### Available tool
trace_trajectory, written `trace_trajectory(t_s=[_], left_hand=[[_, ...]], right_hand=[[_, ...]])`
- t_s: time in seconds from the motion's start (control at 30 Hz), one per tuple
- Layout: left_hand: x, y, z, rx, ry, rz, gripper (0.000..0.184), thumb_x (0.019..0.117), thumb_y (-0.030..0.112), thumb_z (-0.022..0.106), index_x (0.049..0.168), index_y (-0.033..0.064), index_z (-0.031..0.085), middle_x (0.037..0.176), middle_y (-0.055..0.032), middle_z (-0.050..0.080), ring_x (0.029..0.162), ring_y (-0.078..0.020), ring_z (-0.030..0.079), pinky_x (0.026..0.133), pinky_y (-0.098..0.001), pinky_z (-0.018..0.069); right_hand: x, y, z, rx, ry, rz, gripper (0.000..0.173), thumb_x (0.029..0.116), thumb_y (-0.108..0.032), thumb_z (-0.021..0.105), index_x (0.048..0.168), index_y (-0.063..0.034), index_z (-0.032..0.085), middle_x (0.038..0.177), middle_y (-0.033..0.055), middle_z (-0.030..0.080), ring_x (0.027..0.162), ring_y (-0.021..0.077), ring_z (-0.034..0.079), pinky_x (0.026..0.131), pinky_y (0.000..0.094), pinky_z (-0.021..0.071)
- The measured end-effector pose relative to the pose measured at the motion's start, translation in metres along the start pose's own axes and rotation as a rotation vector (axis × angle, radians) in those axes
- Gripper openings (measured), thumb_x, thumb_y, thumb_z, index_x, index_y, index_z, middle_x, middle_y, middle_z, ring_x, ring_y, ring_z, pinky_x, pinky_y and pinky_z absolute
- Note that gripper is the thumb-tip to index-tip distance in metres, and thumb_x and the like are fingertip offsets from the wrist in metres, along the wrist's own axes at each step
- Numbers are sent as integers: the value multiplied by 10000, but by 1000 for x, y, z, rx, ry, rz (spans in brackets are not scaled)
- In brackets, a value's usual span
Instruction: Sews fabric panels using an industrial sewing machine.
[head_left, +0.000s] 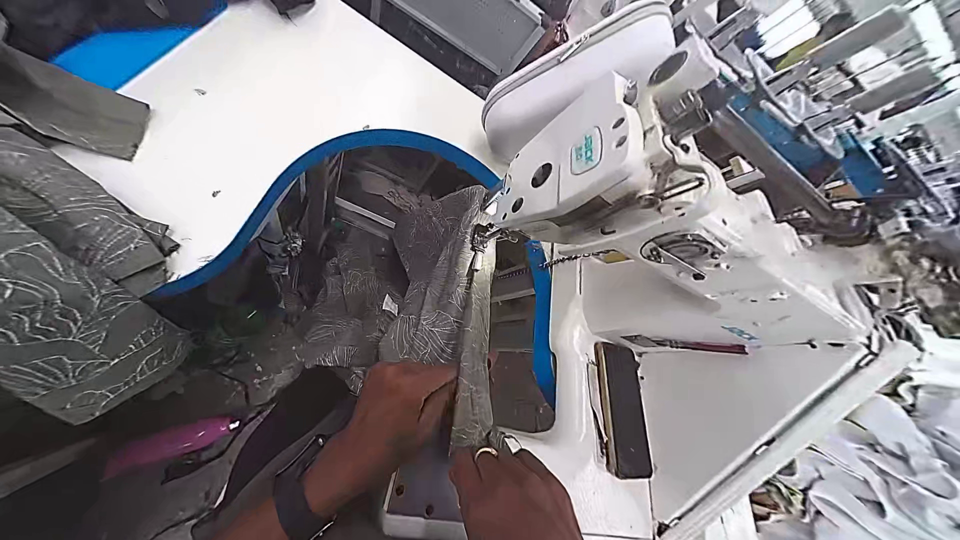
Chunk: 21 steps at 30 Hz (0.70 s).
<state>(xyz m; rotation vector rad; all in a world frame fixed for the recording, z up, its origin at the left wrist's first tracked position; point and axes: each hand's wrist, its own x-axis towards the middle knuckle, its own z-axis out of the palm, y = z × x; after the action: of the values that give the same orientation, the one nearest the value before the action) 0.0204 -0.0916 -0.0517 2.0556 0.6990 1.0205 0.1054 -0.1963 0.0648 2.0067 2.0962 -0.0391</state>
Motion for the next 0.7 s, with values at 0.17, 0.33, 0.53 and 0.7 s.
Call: trace_trajectory(t_s=[0.17, 0.33, 0.53, 0.7], left_hand=[[23, -10, 11, -11, 65, -18, 231, 911, 131, 560, 800, 49, 746, 603, -72, 653, 527, -196, 646, 481, -357, 481], [45, -18, 16, -50, 60, -20, 232, 923, 114, 552, 800, 36, 733, 640, -88, 661, 575, -218, 664, 521, -375, 502], [33, -7, -3, 48, -2, 24, 221, 885, 168, 552, 770, 73, 716, 660, -48, 628, 574, -191, 634, 488, -321, 494], [51, -13, 3, 47, -19, 14, 191, 877, 137, 566, 801, 90, 734, 785, -65, 660, 698, -227, 650, 546, -330, 512]], right_hand=[[20, 1, -6, -55, 16, 81, 128, 883, -83, 636, 805, -18, 713, 593, 100, 634, 550, 245, 672, 503, 353, 500], [35, 3, -8, -122, 72, 145, 146, 889, -114, 639, 824, -15, 724, 567, 89, 619, 508, 243, 648, 472, 345, 484], [45, 9, -5, -226, 155, 168, 240, 852, -46, 634, 1028, 36, 776, 612, 79, 659, 523, 213, 639, 497, 306, 479], [63, 16, -3, -256, 206, 196, 275, 847, -27, 627, 1071, 38, 772, 653, 83, 678, 547, 207, 649, 500, 302, 475]])
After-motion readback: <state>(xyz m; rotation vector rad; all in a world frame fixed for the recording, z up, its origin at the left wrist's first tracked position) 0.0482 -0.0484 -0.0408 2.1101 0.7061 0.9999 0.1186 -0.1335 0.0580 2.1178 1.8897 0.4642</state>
